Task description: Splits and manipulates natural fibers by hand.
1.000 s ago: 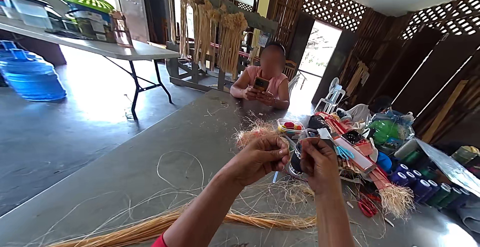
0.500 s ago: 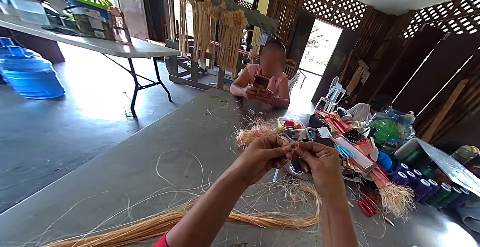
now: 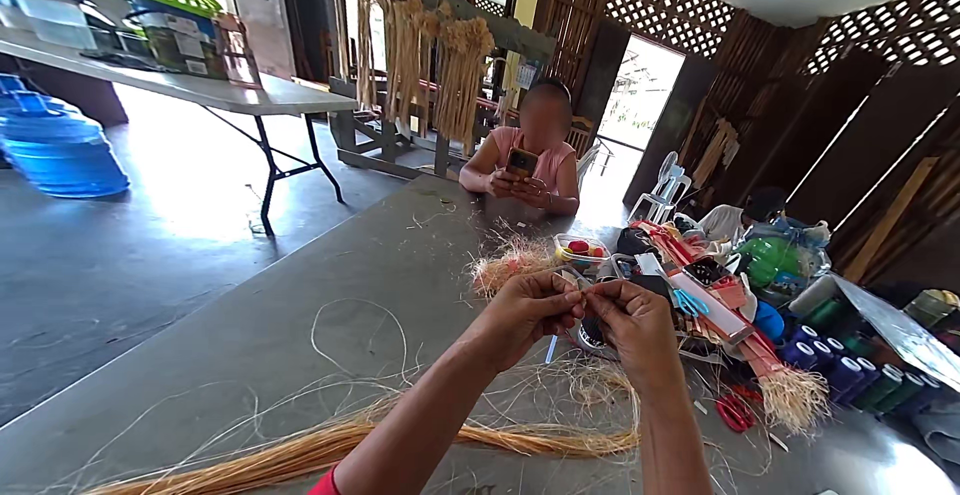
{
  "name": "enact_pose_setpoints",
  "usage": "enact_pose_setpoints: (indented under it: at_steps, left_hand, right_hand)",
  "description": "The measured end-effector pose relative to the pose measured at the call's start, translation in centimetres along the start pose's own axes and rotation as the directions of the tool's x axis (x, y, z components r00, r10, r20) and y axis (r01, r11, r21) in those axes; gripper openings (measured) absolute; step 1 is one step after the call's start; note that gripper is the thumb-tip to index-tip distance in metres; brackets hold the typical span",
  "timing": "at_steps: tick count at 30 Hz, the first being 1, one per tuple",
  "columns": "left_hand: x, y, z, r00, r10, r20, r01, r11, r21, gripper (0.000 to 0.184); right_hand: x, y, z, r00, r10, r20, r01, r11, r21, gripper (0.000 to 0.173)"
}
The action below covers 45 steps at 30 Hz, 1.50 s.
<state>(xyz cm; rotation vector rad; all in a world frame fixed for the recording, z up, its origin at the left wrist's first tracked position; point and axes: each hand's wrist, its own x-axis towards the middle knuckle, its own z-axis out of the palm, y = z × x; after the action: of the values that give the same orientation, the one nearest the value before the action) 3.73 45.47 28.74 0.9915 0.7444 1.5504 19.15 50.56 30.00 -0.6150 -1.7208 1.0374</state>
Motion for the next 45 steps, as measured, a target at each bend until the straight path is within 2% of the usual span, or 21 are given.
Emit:
enact_pose_setpoints:
  at_steps: [6, 11, 17, 22, 25, 29, 36, 40, 45]
  left_hand:
    - [0.1, -0.1, 0.2, 0.999, 0.009, -0.050, -0.010, 1.000, -0.016, 0.023]
    - [0.0, -0.1, 0.4, 0.997, 0.052, -0.057, -0.049, 0.998, 0.044, 0.021]
    - [-0.1, -0.4, 1.3, 0.964, 0.165, -0.208, -0.127, 0.974, 0.188, 0.013]
    - [-0.2, -0.1, 1.8, 0.941, 0.099, -0.325, -0.065, 0.991, 0.114, 0.013]
    - [-0.2, -0.3, 1.7, 0.949, 0.126, -0.289, -0.060, 0.972, 0.226, 0.011]
    - [0.0, -0.6, 1.3, 0.961, 0.194, -0.197, -0.091, 0.895, 0.437, 0.009]
    - [0.1, -1.2, 0.8, 0.943, 0.317, -0.107, -0.180, 0.750, 0.636, 0.008]
    - [0.2, -1.5, 0.6, 0.931, 0.358, -0.072, -0.207, 0.680, 0.704, 0.007]
    - [0.3, -1.7, 0.7, 0.929, 0.361, -0.079, -0.217, 0.706, 0.675, 0.009]
  right_hand:
    - [0.0, -0.2, -0.4, 0.999, 0.019, 0.041, -0.019, 1.000, 0.007, 0.012]
    - [0.0, 0.1, 0.1, 1.000, -0.011, -0.020, 0.011, 1.000, -0.014, 0.008]
    - [0.2, 1.2, 0.1, 0.985, -0.174, -0.015, 0.167, 0.962, -0.215, 0.008]
    - [0.5, 1.6, 0.1, 0.978, -0.210, 0.002, 0.206, 0.957, -0.204, 0.009]
    - [0.6, 1.4, -0.1, 0.988, -0.146, 0.053, 0.152, 0.978, -0.140, 0.011]
    - [0.8, 1.2, -0.7, 0.992, -0.021, 0.121, 0.029, 0.997, -0.066, 0.013]
    - [0.8, 0.5, -1.4, 0.972, 0.150, 0.179, -0.138, 0.987, -0.078, 0.015]
    - [0.8, 0.1, -1.4, 0.964, 0.204, 0.170, -0.182, 0.974, -0.136, 0.015]
    - [0.9, 0.0, -1.2, 0.941, 0.289, 0.173, -0.254, 0.946, -0.199, 0.015]
